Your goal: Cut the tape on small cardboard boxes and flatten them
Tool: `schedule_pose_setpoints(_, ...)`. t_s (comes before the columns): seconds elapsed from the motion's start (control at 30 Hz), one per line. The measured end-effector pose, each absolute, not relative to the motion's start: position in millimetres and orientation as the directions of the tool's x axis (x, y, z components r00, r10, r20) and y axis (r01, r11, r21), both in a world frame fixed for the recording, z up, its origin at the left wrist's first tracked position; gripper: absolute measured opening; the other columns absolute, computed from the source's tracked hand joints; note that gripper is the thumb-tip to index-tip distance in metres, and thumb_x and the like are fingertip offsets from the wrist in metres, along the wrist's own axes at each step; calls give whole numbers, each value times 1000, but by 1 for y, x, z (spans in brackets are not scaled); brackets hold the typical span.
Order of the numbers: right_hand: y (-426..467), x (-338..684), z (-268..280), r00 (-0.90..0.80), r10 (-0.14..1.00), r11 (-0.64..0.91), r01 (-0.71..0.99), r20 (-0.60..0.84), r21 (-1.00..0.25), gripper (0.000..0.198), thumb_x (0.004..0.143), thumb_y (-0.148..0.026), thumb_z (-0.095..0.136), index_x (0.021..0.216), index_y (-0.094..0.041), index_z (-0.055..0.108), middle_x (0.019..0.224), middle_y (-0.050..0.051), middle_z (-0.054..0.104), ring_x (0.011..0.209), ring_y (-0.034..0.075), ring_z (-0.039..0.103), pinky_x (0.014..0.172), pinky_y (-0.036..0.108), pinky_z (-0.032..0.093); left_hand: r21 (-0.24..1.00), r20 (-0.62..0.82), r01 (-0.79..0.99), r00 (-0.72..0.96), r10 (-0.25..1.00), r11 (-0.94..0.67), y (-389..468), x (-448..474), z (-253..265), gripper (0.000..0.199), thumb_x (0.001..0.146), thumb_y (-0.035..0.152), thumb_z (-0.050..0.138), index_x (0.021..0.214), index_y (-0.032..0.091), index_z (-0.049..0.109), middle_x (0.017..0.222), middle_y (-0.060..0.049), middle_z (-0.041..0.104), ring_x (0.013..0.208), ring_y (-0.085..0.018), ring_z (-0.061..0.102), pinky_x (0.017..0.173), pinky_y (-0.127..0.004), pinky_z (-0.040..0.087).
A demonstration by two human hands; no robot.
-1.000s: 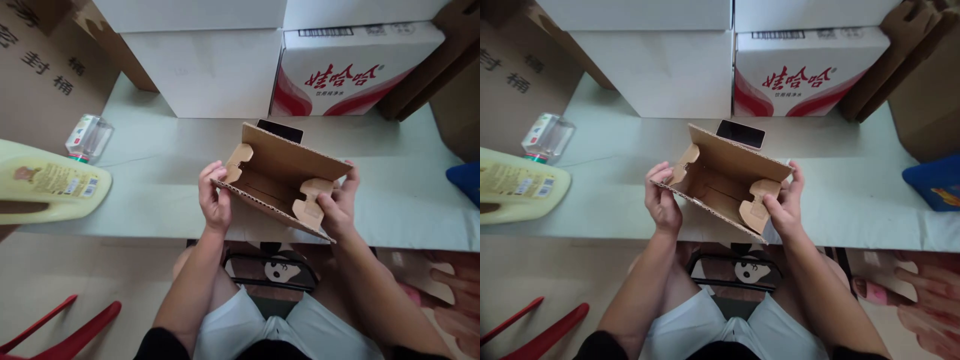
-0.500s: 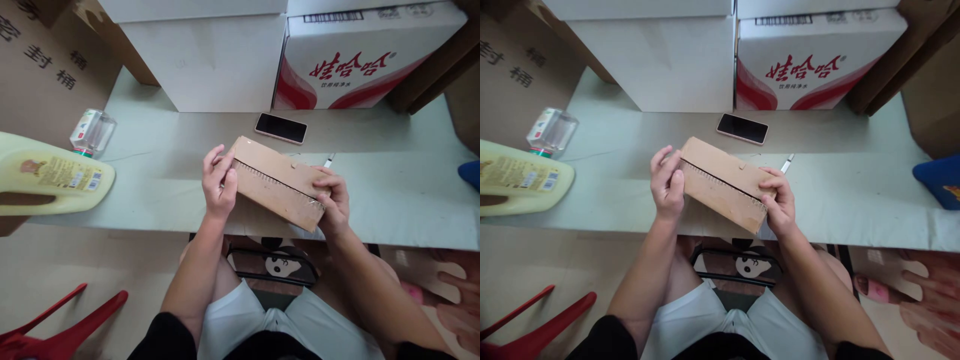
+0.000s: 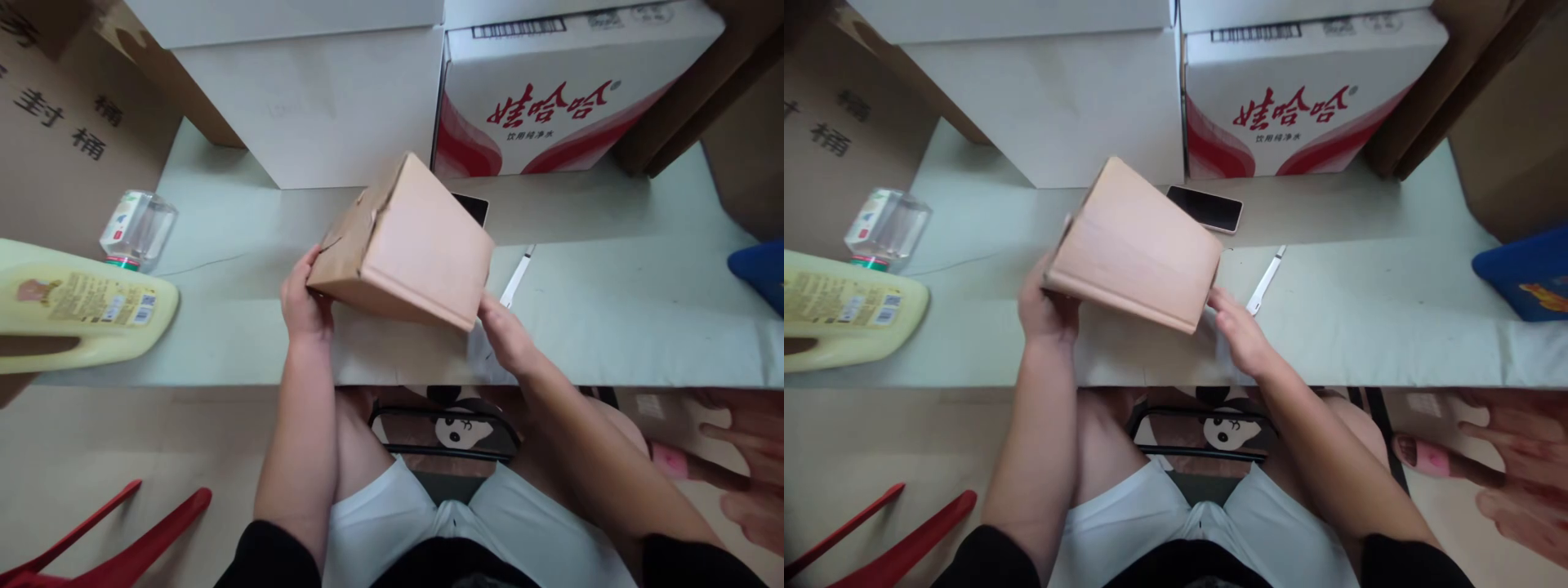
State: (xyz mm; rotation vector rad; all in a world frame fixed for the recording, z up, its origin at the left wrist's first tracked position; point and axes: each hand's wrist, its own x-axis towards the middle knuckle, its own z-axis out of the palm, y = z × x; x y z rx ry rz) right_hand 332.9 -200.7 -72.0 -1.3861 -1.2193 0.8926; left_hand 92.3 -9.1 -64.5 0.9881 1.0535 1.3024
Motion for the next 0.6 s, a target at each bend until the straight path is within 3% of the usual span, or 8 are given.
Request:
schedule_pose_setpoints(0.13, -202, 326, -61, 127, 956, 193, 407, 264, -893, 72, 95, -76, 39, 155, -37, 46, 172, -1, 28, 162, 27, 23, 131, 54, 27, 960, -161, -198, 180, 970, 196, -15, 102, -77, 48, 82, 65, 66, 103, 23, 73, 106, -9, 76, 99, -26, 73, 70, -32, 60)
schedule_pose_setpoints(0.23, -203, 330, -61, 117, 938, 242, 458, 327, -856, 69, 99, -68, 39, 162, -42, 28, 176, -5, 8, 164, 26, 10, 133, 56, 19, 964, -194, -107, 342, 919, 243, -24, 112, -81, 65, 85, 81, 53, 98, 20, 71, 88, -12, 75, 79, -25, 74, 59, -34, 57)
schedule_pose_setpoints(0.33, -204, 335, -64, 128, 932, 248, 461, 341, -852, 66, 101, -62, 40, 163, -44, 25, 176, -4, 11, 164, 24, 10, 133, 56, 18, 965, -239, 8, 435, 868, 261, -33, 121, -77, 73, 82, 86, 51, 94, 17, 72, 82, -16, 75, 68, -27, 74, 46, -33, 49)
schedule_pose_setpoints(0.47, -205, 337, -69, 202, 912, 232, 465, 358, -854, 65, 98, -63, 45, 159, -42, 36, 174, -1, 22, 163, 27, 18, 131, 56, 24, 955, -291, 139, 596, 748, 261, -43, 121, -61, 74, 81, 87, 51, 93, 17, 74, 79, -17, 75, 65, -27, 75, 39, -28, 36)
schedule_pose_setpoints(0.53, -206, 338, -69, 290, 858, 274, 439, 423, -856, 58, 98, -63, 44, 152, -42, 45, 170, -1, 31, 161, 28, 26, 129, 57, 29, 928, -369, 259, 739, 564, 268, -46, 114, -54, 66, 81, 83, 57, 87, 19, 73, 71, -12, 73, 57, -23, 72, 38, -25, 31)
schedule_pose_setpoints(0.6, -208, 339, -66, 394, 793, 282, 440, 466, -852, 52, 97, -64, 41, 141, -40, 55, 163, 1, 41, 156, 30, 36, 125, 59, 35, 889, -454, 400, 831, 323, 222, -43, 105, -53, 54, 80, 74, 68, 79, 20, 73, 72, -10, 74, 50, -18, 67, 40, -24, 36)
